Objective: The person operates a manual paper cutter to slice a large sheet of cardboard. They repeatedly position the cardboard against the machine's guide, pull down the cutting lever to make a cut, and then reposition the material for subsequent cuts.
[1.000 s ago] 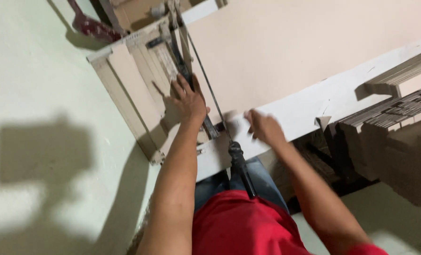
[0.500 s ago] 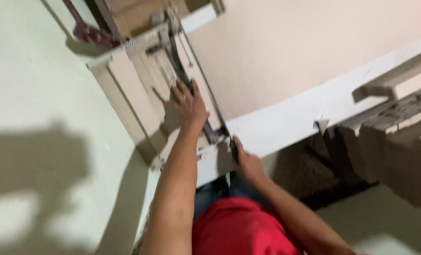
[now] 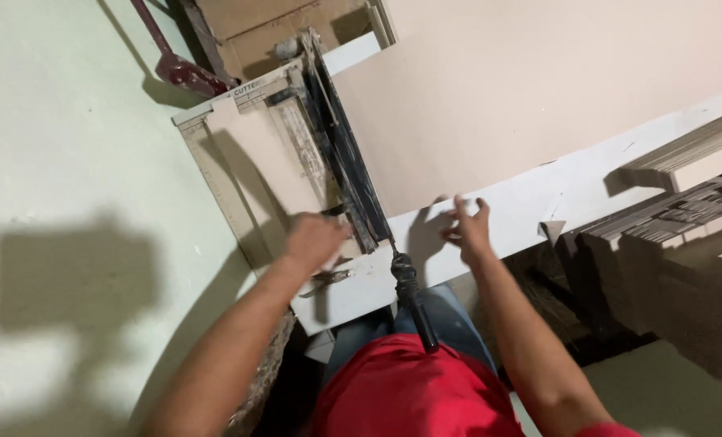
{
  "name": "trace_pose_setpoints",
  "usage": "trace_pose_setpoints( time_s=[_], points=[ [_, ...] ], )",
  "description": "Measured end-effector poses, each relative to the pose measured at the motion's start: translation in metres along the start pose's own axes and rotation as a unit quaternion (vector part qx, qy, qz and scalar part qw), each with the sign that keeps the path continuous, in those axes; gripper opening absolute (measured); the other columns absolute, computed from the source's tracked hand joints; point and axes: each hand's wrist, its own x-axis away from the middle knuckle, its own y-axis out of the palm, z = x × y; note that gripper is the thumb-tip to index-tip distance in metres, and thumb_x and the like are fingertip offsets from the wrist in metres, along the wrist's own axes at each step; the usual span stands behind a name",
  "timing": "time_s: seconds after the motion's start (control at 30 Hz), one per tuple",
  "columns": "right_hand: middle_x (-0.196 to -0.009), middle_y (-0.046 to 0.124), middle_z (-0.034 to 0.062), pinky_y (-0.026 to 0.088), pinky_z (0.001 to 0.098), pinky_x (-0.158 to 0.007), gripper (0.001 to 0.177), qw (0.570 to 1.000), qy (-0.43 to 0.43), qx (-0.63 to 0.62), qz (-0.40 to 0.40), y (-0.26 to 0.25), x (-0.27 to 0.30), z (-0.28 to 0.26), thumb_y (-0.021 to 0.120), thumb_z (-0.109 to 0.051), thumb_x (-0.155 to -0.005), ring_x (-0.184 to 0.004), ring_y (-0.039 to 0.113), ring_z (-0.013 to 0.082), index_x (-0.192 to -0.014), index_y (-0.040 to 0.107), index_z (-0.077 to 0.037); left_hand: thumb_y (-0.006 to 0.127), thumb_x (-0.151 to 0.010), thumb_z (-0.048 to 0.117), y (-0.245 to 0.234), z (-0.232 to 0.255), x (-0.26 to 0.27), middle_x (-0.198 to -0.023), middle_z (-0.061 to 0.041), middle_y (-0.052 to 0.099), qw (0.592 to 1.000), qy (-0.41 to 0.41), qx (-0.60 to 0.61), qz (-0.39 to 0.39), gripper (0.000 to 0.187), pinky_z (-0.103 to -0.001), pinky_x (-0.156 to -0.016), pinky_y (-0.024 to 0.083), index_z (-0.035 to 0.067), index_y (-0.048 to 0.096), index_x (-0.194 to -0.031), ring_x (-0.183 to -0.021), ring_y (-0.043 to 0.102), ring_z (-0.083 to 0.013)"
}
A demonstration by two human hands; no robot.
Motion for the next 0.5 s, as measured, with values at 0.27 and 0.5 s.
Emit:
trace_pose_setpoints(
  time_s=[0.27,0.5],
  points=[
    [-0.075,0.046,-0.0055,0.056,0.0297,-0.059,0.031,0.974,0.024,-0.22,-0.059,-0.035,-0.032,0.005,0.071,-0.042,-0.101,-0.061,0.061,0.0187,-0.094,0.051,-0.018,0.06,-0.099,0.035,-0.022,-0.073,0.035,-0.138,-0.01,0.045,0.956,-0.134,-0.084,-0.249,0.023,-0.038,-0.088,0.044,0.018,0.062,-0.116,-0.118,0.059,-0.0285],
    [-0.082,0.055,0.0038,0.065,0.0458,-0.077,0.035,0.988,-0.004,-0.086,-0.13,0.013,0.023,-0.041,0.065,-0.025,-0.105,-0.086,0.075,0.0303,-0.084,0.051,-0.001,0.058,-0.103,0.033,-0.085,-0.029,-0.057,-0.154,-0.019,0.038,0.917,-0.305,0.157,-0.204,0.05,-0.055,-0.112,0.034,0.02,0.046,-0.15,-0.145,0.036,-0.0385]
  ],
)
